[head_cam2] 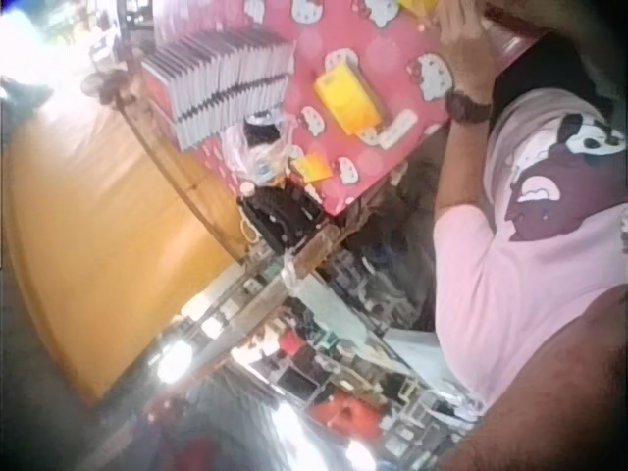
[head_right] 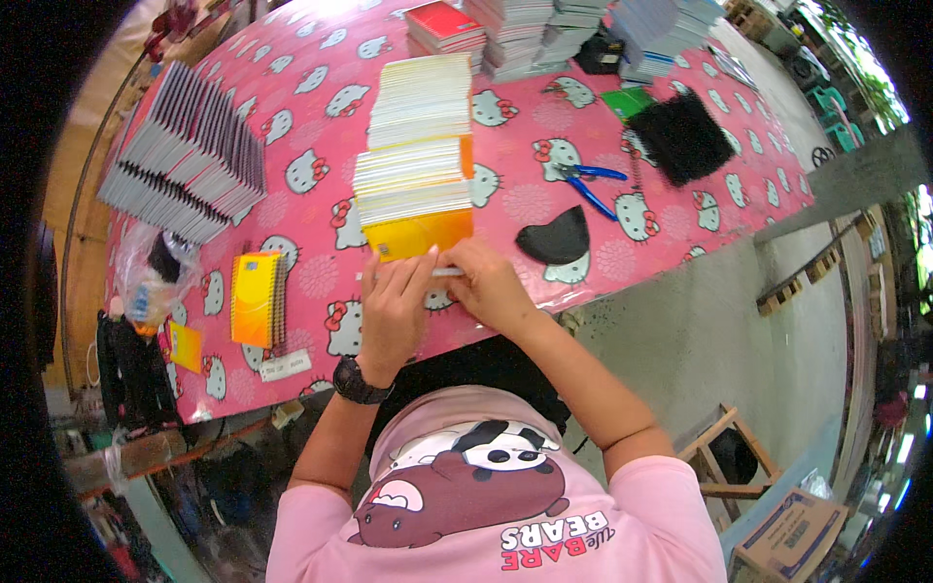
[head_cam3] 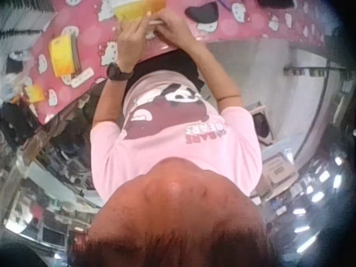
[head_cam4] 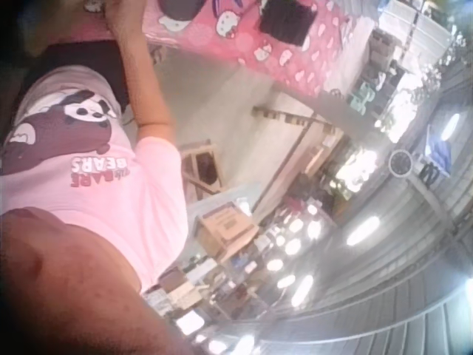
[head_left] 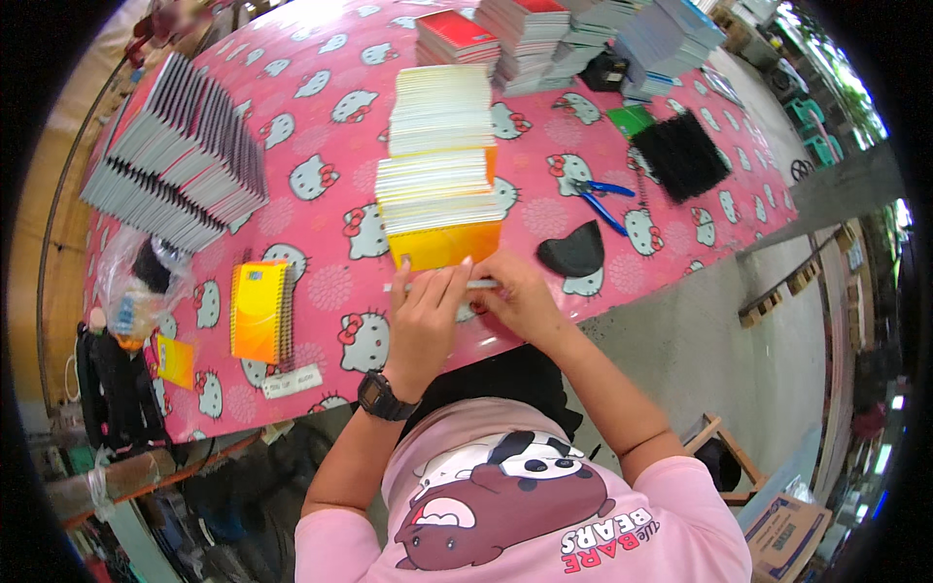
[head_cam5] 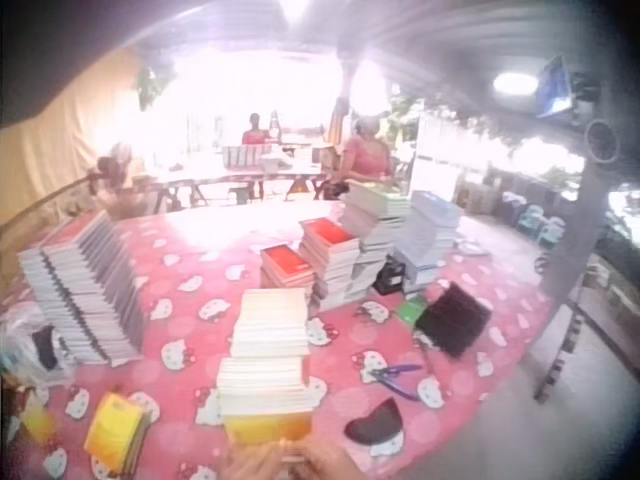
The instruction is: The person binds notebooks by manually inserting a spiral coil into the pre-punched holes of notebook covers and paper stacks, then using a small tool to trim or secure the ends of the coil.
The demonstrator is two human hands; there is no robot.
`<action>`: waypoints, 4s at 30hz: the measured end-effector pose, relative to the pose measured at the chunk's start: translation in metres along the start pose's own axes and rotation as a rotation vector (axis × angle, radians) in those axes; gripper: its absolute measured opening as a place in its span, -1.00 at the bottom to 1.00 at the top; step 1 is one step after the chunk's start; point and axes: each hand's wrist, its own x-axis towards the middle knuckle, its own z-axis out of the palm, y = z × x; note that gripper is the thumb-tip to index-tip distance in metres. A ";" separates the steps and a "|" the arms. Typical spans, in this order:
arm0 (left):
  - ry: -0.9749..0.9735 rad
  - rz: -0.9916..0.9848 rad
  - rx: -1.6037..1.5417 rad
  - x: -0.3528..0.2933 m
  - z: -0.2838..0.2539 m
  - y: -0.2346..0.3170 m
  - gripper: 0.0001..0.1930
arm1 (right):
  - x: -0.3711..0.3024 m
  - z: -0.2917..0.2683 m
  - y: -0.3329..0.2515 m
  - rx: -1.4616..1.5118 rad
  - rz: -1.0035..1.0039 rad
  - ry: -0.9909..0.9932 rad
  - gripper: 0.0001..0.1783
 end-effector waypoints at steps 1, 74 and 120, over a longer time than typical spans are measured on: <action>-0.011 0.018 -0.019 -0.006 0.002 -0.005 -0.61 | -0.004 -0.003 0.004 0.045 0.040 -0.027 -0.65; -0.129 -0.029 -0.247 -0.009 -0.005 0.026 -0.76 | -0.037 -0.084 0.052 -0.453 0.197 0.246 -0.31; 0.131 -0.593 -1.229 -0.057 0.019 -0.027 -0.24 | -0.032 -0.028 0.002 0.385 0.228 -0.268 -0.50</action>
